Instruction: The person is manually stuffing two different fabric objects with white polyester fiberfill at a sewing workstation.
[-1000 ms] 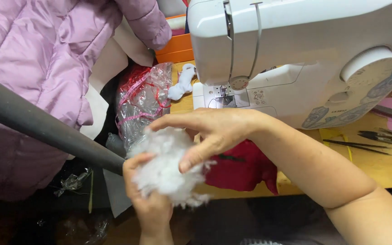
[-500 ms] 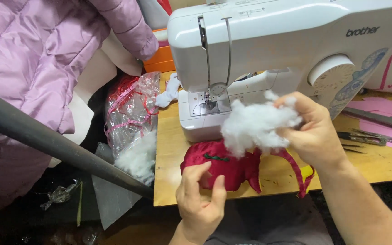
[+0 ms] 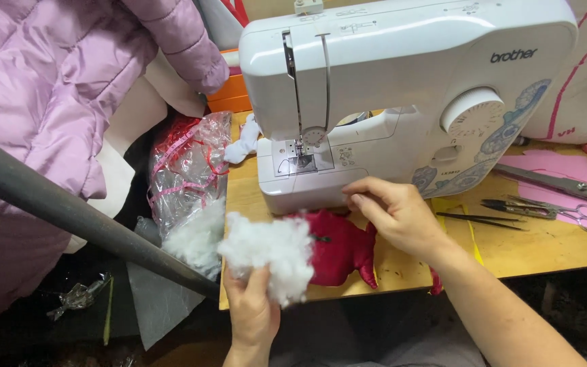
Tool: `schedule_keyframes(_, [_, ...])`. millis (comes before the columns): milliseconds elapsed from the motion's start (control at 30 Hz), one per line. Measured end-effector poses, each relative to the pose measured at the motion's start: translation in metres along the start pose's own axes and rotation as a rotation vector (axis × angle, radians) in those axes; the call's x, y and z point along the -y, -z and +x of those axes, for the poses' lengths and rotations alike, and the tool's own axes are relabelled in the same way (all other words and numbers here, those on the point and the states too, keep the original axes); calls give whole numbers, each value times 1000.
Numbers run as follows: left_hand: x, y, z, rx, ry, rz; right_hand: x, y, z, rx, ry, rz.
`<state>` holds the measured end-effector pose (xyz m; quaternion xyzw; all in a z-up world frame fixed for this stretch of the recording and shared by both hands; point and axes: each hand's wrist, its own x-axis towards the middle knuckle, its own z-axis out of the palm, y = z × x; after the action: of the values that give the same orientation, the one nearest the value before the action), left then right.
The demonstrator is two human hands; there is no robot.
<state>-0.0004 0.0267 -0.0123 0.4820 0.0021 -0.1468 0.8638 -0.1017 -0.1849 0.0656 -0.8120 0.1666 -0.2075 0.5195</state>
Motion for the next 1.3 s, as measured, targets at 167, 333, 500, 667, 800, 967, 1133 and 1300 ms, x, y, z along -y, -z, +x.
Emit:
schedule_keyframes(167, [5,20,1,-10,174,-30,-17,-16,27,136,-61,-408])
schedule_keyframes(333, [1,22,4,135,165,-12,29,-11,26,423,-464,-237])
schedule_keyframes(500, [28,33,15,270,39,-52,3,-9,15,440,-568,160])
schedule_keyframes(667, [47,47,21,323,4,-117,-50,-20,-2,370,-610,566])
schedule_keyframes(800, [35,27,2,540,-127,-77,-51,-33,-22,231,-644,612])
schedule_keyframes(967, [36,10,-10,602,-183,-83,-66,-38,-33,125,-549,543])
schedule_keyframes(1133, [52,12,-18,684,-1,-303,-62,-28,-40,32,-584,869])
schedule_keyframes(1300, [40,-3,-13,750,57,-323,-38,-11,-53,-121,-272,873])
